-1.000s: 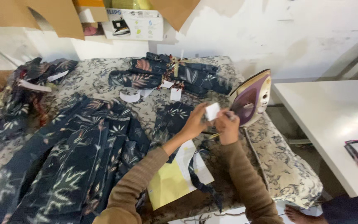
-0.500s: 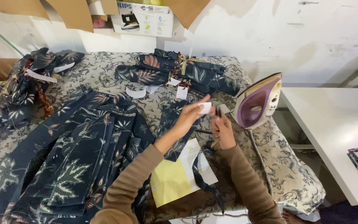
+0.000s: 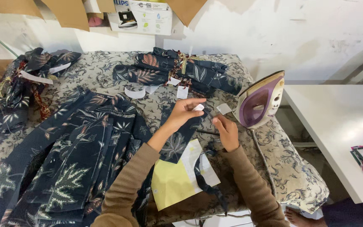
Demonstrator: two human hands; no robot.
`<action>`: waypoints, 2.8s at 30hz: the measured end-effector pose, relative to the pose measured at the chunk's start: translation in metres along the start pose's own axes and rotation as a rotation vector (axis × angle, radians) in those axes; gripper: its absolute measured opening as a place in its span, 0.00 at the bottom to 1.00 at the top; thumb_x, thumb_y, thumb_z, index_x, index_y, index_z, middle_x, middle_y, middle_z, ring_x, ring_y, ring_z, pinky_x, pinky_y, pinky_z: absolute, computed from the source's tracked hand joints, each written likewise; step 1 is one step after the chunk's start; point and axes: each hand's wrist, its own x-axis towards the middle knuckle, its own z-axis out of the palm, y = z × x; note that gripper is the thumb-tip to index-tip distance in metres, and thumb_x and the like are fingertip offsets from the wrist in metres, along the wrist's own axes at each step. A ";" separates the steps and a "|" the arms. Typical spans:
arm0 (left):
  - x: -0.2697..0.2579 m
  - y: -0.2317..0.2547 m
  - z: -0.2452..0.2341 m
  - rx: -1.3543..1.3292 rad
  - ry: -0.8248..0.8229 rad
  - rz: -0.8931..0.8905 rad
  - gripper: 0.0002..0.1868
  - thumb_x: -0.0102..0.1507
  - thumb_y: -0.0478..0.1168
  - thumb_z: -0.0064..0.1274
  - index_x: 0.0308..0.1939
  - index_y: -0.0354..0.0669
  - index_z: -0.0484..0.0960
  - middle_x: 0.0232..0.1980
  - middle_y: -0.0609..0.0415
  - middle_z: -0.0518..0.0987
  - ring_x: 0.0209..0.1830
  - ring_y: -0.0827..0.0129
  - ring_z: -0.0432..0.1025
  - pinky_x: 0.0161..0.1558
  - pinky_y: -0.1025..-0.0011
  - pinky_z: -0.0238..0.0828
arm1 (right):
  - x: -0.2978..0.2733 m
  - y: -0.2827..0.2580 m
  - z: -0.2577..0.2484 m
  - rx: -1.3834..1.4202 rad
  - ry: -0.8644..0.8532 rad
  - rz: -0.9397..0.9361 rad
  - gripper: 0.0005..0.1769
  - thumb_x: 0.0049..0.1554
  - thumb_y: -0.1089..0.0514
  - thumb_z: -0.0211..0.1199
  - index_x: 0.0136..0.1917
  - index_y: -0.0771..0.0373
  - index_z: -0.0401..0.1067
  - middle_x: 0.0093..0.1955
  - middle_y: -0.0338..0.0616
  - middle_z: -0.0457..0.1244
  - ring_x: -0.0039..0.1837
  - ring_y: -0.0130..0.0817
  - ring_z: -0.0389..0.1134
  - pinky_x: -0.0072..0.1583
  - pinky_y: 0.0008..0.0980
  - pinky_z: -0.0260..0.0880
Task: The person folds a dark patterned garment on a table, writes on a small white tag with a black pen, and attaches the tag to the folded item. The person then folds another garment and attaches a tag to it as well.
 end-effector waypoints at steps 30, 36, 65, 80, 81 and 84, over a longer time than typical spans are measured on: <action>-0.009 0.051 0.005 0.496 -0.015 0.146 0.09 0.63 0.32 0.58 0.47 0.34 0.87 0.41 0.50 0.88 0.39 0.75 0.82 0.43 0.76 0.77 | -0.001 0.008 0.006 0.067 -0.006 -0.002 0.23 0.66 0.49 0.57 0.35 0.67 0.64 0.27 0.36 0.49 0.33 0.22 0.45 0.36 0.32 0.46; -0.013 0.061 0.009 0.483 -0.005 0.130 0.11 0.63 0.33 0.60 0.48 0.34 0.87 0.41 0.51 0.88 0.39 0.75 0.82 0.41 0.77 0.78 | -0.004 0.015 0.006 0.081 0.016 -0.017 0.25 0.66 0.50 0.58 0.34 0.67 0.61 0.28 0.36 0.48 0.34 0.22 0.45 0.36 0.31 0.45; -0.014 0.031 0.038 -0.430 0.265 0.053 0.14 0.63 0.34 0.58 0.53 0.46 0.79 0.44 0.50 0.84 0.46 0.64 0.81 0.53 0.66 0.79 | 0.007 0.029 -0.008 -0.014 0.102 0.042 0.21 0.69 0.46 0.54 0.43 0.63 0.72 0.33 0.41 0.57 0.36 0.33 0.54 0.38 0.36 0.49; -0.134 0.040 0.028 0.185 0.065 -0.437 0.09 0.60 0.36 0.59 0.43 0.45 0.79 0.32 0.60 0.77 0.29 0.77 0.70 0.31 0.75 0.66 | 0.003 0.079 0.009 -0.977 -0.270 -0.374 0.15 0.42 0.54 0.65 0.46 0.49 0.76 0.50 0.44 0.70 0.51 0.46 0.73 0.53 0.54 0.70; -0.147 0.037 0.031 0.225 0.017 -0.487 0.10 0.59 0.36 0.58 0.44 0.46 0.79 0.33 0.61 0.78 0.29 0.78 0.71 0.30 0.75 0.68 | 0.004 0.081 0.009 -0.943 -0.404 -0.188 0.12 0.50 0.57 0.62 0.49 0.50 0.75 0.51 0.44 0.70 0.51 0.44 0.73 0.55 0.49 0.71; -0.189 0.026 0.050 0.369 -0.206 -0.475 0.13 0.56 0.35 0.57 0.45 0.47 0.81 0.35 0.62 0.78 0.32 0.78 0.73 0.33 0.75 0.71 | 0.007 0.079 -0.001 -0.926 -0.470 -0.028 0.07 0.57 0.55 0.64 0.51 0.49 0.75 0.47 0.43 0.69 0.50 0.43 0.72 0.56 0.46 0.69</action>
